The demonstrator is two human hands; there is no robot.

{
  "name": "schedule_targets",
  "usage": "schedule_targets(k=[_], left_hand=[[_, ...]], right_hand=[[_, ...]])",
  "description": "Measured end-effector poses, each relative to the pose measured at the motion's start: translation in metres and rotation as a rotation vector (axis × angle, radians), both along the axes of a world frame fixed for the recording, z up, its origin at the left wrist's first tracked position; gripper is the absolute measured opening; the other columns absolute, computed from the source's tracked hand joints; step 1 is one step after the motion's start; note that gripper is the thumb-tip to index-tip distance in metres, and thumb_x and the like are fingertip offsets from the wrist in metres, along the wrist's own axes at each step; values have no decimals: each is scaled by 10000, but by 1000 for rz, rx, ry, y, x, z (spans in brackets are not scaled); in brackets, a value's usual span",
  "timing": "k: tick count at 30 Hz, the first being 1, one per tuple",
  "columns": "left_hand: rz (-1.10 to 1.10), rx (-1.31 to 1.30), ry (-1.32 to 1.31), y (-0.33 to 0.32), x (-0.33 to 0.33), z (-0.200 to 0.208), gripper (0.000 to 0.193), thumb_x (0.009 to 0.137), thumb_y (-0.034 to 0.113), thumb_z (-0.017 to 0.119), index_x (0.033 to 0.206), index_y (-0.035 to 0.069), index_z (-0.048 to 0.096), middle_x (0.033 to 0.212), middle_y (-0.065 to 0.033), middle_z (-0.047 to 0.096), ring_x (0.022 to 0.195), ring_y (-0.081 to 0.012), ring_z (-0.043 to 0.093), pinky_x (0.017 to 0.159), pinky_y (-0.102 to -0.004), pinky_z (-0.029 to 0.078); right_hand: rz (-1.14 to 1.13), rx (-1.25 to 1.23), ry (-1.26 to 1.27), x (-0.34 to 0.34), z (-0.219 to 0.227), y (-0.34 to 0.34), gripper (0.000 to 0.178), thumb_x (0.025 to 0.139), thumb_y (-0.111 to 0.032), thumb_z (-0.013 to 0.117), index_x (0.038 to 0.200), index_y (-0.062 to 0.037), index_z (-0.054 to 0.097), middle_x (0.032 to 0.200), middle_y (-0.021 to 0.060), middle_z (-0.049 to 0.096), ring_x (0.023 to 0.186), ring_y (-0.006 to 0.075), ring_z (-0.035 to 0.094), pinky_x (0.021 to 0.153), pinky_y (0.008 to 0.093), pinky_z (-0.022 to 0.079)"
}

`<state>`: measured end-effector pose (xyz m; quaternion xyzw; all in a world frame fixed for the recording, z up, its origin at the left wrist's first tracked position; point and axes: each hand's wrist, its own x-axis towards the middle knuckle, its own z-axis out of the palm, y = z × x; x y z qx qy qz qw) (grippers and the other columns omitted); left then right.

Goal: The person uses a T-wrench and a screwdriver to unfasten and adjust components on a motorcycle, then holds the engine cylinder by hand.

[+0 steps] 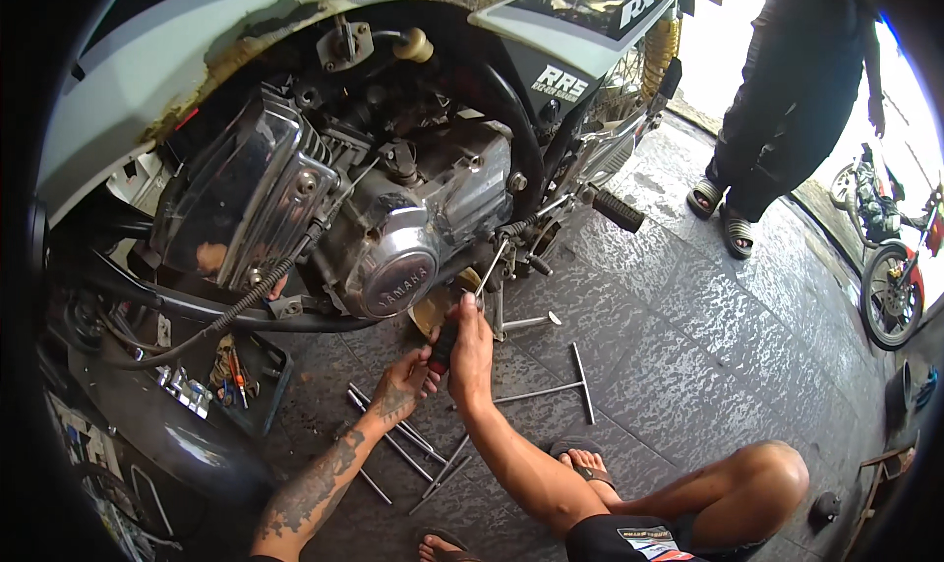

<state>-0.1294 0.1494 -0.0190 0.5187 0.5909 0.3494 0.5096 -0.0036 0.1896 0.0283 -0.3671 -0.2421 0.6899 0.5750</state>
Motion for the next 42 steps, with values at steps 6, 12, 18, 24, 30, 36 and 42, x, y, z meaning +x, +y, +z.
schedule_targets(k=[6, 12, 18, 24, 30, 36, 42], left_hand=[[38, -35, -71, -13, -8, -1, 414, 957, 454, 450, 992, 66, 590, 739, -17, 591, 615, -85, 555, 571, -249, 449], [7, -10, -13, -19, -12, 4, 284, 986, 306, 427, 995, 66, 579, 731, -34, 586, 618, -102, 584, 569, -255, 466], [-44, -114, -60, -29, -11, -8, 244, 976, 243, 435, 1001, 44, 574, 753, -34, 598, 633, -108, 595, 602, -255, 496], [-15, -172, -58, -35, -14, -16, 235, 975, 223, 430, 995, 42, 579, 749, -39, 600, 629, -109, 597, 600, -255, 506], [-8, -189, -69, -27, -6, -16, 226, 976, 204, 429, 990, 36, 579, 738, -44, 597, 601, -109, 586, 581, -258, 507], [-2, -203, -39, -25, -8, -14, 235, 981, 200, 427, 980, 24, 583, 732, -37, 595, 593, -106, 578, 578, -246, 498], [59, -155, -89, -29, -29, -14, 237, 981, 219, 450, 977, 30, 593, 716, -35, 594, 598, -99, 582, 575, -242, 497]], right_hand=[[28, -4, 2, -15, -1, -5, 479, 951, -523, 397, 878, -52, 446, 642, 70, 525, 459, 160, 564, 375, 247, 456], [-112, -26, 261, -19, 20, 33, 414, 952, -442, 437, 894, -32, 425, 672, 112, 556, 550, 253, 630, 461, 350, 546], [-76, 25, 285, -1, 19, 39, 303, 918, -290, 486, 961, 5, 430, 792, 123, 543, 573, 278, 639, 476, 379, 572], [-76, -10, 228, 7, 42, 47, 261, 901, -250, 510, 938, 2, 453, 725, 103, 532, 490, 226, 603, 422, 350, 551], [59, -4, 121, 18, 31, 54, 167, 840, -133, 559, 911, -36, 443, 726, 98, 525, 456, 206, 557, 374, 335, 479], [101, -26, 48, 25, 37, 50, 95, 793, -74, 503, 829, 1, 456, 574, 87, 505, 402, 211, 551, 343, 332, 464], [228, -78, -171, 72, 26, 18, 340, 752, -112, 588, 1037, -6, 434, 620, 63, 489, 374, 156, 474, 330, 313, 425]])
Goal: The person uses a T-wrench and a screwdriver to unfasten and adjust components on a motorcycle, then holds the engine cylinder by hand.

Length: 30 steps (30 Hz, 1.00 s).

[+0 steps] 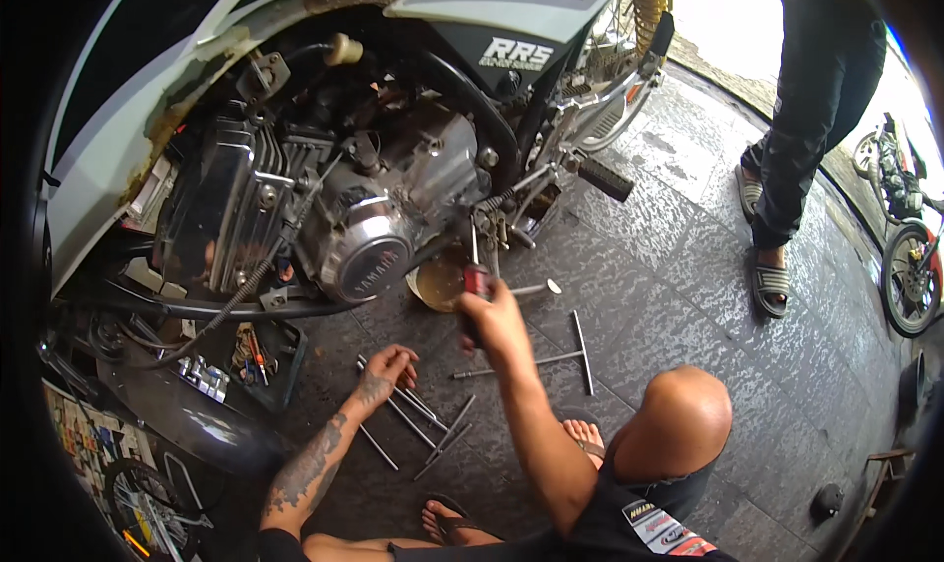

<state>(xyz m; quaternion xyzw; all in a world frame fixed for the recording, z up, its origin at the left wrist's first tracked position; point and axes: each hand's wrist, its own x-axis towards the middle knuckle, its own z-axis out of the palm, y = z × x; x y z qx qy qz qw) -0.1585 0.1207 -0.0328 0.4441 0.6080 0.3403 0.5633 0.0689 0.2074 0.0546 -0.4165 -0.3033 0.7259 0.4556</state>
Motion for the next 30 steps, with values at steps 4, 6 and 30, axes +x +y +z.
schedule_targets(k=[4, 6, 30], left_hand=[[2, -6, 7, 23, 9, 4, 236, 975, 237, 460, 979, 45, 597, 722, -26, 595, 588, -96, 574, 573, -237, 494], [32, 40, -38, 34, 10, 9, 222, 962, 235, 470, 989, 53, 594, 742, -19, 600, 602, -87, 575, 564, -211, 477], [88, 319, -557, 159, 118, 46, 301, 992, 175, 405, 1187, -12, 537, 1130, -95, 614, 984, -189, 626, 799, -280, 534]], right_hand=[[-86, 16, 119, -24, -3, -1, 318, 880, -242, 589, 1032, -25, 412, 652, 84, 515, 423, 193, 546, 372, 316, 487], [-107, -33, 212, -40, 1, -4, 335, 892, -269, 583, 1057, -38, 404, 664, 89, 524, 435, 210, 566, 380, 320, 500], [766, 281, -1216, 137, 23, 90, 234, 884, -252, 601, 948, -41, 524, 641, 56, 591, 517, 150, 620, 461, 305, 498]])
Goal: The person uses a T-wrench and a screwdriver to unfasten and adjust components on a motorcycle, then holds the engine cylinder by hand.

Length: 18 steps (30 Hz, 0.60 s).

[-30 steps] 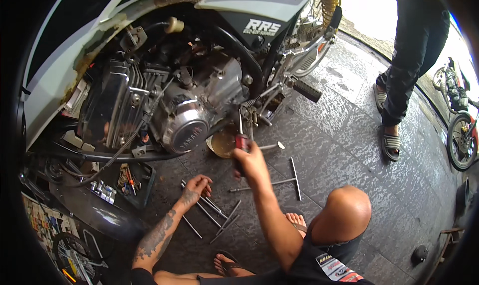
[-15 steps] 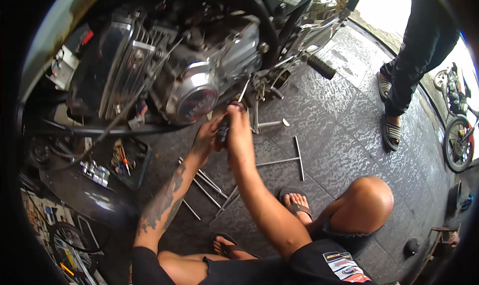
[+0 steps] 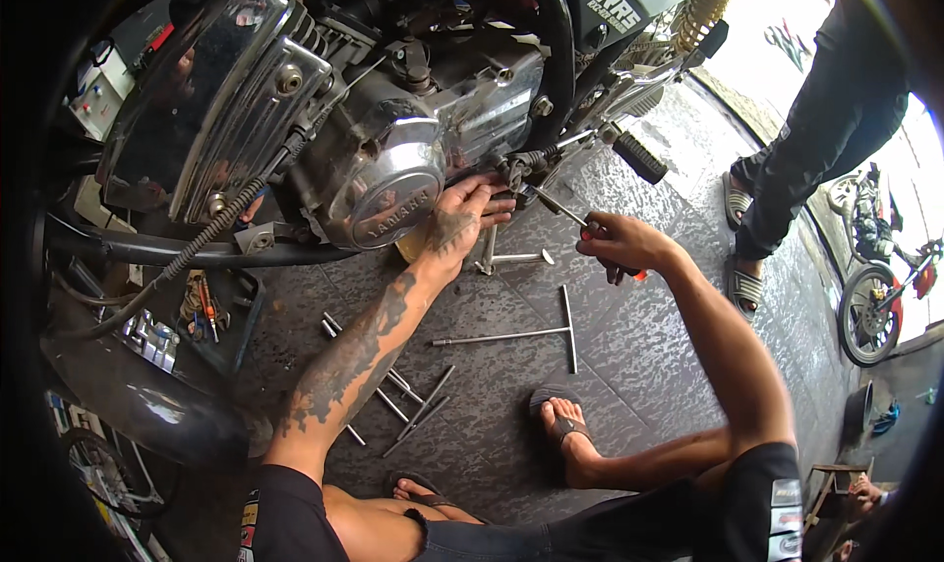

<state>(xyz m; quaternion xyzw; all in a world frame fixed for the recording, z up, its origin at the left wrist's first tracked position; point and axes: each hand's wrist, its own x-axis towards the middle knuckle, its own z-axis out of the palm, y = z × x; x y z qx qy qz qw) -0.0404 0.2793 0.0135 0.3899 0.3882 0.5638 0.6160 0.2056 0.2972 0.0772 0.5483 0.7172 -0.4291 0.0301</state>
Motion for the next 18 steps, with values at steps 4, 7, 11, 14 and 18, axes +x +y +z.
schedule_targets(k=[4, 7, 11, 14, 18], left_hand=[[-31, 45, 139, 9, -3, 2, 278, 968, 162, 443, 1168, 11, 564, 1080, -62, 635, 931, -138, 617, 732, -251, 516], [-42, 19, 196, 10, -15, -6, 283, 961, 149, 448, 1183, 17, 562, 1080, -52, 634, 948, -133, 612, 716, -248, 507], [-14, 32, 287, 7, -10, -4, 290, 948, 119, 467, 1207, 21, 554, 1092, -49, 631, 953, -131, 613, 712, -244, 498], [11, -5, 314, 3, -3, 0, 304, 924, 105, 516, 1213, 14, 542, 1104, -58, 626, 964, -131, 613, 712, -245, 498], [56, -72, 321, -3, 1, 12, 326, 902, 114, 570, 1214, 23, 540, 1100, -50, 629, 968, -134, 610, 728, -251, 488]], right_hand=[[384, 542, -90, 2, 1, 3, 239, 843, -254, 638, 915, -49, 539, 680, 96, 619, 614, 253, 656, 580, 358, 525], [233, 539, -78, -6, -3, -4, 222, 819, -276, 635, 898, -77, 577, 796, 110, 672, 735, 299, 668, 673, 397, 527], [152, 605, -109, 5, -5, 16, 171, 791, -246, 617, 830, -80, 601, 731, 110, 667, 710, 311, 657, 669, 407, 529], [172, 706, -135, 12, -6, 41, 199, 786, -271, 608, 768, -73, 606, 694, 128, 647, 681, 323, 643, 655, 425, 522], [324, 875, -62, 6, -15, 63, 261, 795, -313, 596, 708, -67, 592, 611, 146, 590, 577, 332, 600, 579, 421, 491]])
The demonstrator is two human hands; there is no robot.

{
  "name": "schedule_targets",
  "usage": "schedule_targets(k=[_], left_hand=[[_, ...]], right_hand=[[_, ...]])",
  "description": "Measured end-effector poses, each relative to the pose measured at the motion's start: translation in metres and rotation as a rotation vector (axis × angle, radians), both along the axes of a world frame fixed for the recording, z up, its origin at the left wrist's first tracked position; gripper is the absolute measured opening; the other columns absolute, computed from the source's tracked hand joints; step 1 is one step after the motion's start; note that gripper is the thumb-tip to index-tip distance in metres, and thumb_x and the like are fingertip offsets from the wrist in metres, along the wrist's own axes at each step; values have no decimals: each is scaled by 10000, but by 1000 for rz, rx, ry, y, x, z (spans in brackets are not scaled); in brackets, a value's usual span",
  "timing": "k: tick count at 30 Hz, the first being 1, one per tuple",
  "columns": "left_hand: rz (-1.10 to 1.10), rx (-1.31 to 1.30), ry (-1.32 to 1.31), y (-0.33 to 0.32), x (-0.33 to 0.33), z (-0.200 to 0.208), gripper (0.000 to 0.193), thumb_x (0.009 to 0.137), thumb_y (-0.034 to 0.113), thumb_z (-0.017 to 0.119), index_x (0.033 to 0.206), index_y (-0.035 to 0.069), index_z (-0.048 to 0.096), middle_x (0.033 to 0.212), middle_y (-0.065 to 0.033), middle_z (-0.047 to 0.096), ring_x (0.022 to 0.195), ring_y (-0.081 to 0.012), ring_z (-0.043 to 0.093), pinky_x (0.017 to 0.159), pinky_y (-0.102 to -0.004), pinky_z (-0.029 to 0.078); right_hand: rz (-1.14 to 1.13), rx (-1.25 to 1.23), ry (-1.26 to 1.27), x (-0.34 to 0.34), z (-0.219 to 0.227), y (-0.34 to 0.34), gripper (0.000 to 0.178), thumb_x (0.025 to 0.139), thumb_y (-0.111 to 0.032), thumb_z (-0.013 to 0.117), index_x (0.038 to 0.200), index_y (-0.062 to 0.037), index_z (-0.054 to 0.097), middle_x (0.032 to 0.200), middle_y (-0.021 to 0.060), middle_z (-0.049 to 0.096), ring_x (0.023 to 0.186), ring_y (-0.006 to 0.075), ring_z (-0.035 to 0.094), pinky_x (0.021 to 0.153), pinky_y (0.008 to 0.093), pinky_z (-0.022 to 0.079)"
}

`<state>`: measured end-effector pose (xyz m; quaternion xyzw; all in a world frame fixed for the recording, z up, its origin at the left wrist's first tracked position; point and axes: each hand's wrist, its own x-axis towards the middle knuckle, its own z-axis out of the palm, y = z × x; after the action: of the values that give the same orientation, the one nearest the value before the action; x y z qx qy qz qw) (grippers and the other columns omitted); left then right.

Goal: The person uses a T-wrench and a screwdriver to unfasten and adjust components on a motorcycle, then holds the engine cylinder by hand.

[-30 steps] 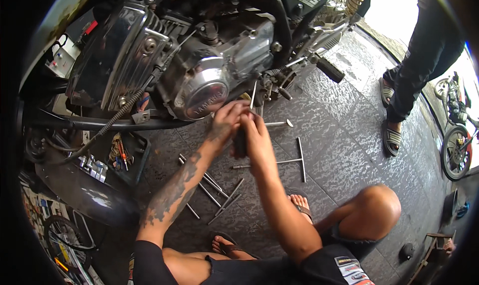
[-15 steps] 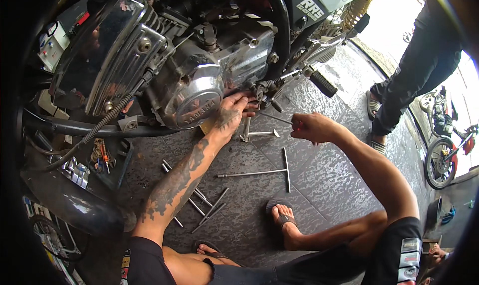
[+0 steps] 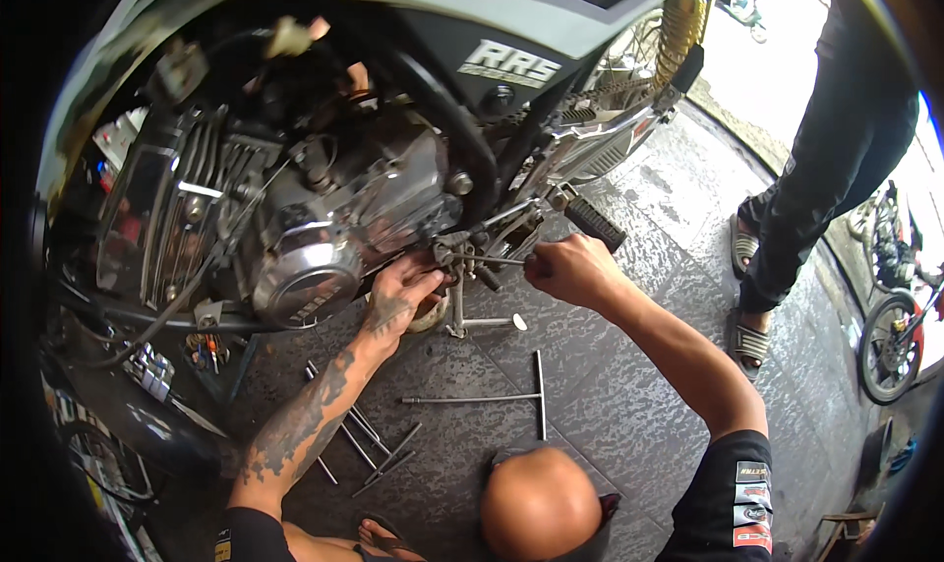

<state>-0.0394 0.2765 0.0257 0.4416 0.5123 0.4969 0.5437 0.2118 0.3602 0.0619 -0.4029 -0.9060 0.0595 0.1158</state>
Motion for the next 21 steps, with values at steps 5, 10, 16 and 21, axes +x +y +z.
schedule_targets(k=[5, 10, 16, 21], left_hand=[[100, -12, 12, -2, 13, 10, 296, 894, 134, 607, 1176, 50, 578, 1086, -26, 635, 943, -126, 612, 706, -246, 473], [205, -29, 103, 4, 28, 6, 259, 898, 132, 608, 1141, 46, 591, 1076, -27, 638, 872, -112, 607, 678, -233, 461], [334, 98, 149, 5, 41, -14, 206, 903, 139, 605, 1091, 56, 590, 1035, -8, 636, 840, -96, 597, 652, -224, 438], [441, 139, 107, -1, 55, -14, 232, 911, 148, 589, 1125, 63, 570, 1090, -12, 628, 894, -99, 592, 690, -219, 430]], right_hand=[[-26, -166, -6, -2, 0, 13, 203, 804, -276, 580, 769, -83, 630, 673, 153, 625, 662, 345, 626, 632, 448, 503], [71, -295, 104, 3, -16, 32, 158, 801, -210, 595, 801, -61, 646, 719, 151, 647, 685, 343, 640, 644, 432, 515], [121, -410, 140, 8, -30, 23, 173, 795, -248, 619, 835, -85, 657, 790, 130, 673, 757, 319, 657, 700, 428, 526], [72, -754, 750, 12, -90, -49, 369, 814, -379, 687, 835, -25, 584, 630, 159, 619, 616, 307, 654, 575, 389, 505]])
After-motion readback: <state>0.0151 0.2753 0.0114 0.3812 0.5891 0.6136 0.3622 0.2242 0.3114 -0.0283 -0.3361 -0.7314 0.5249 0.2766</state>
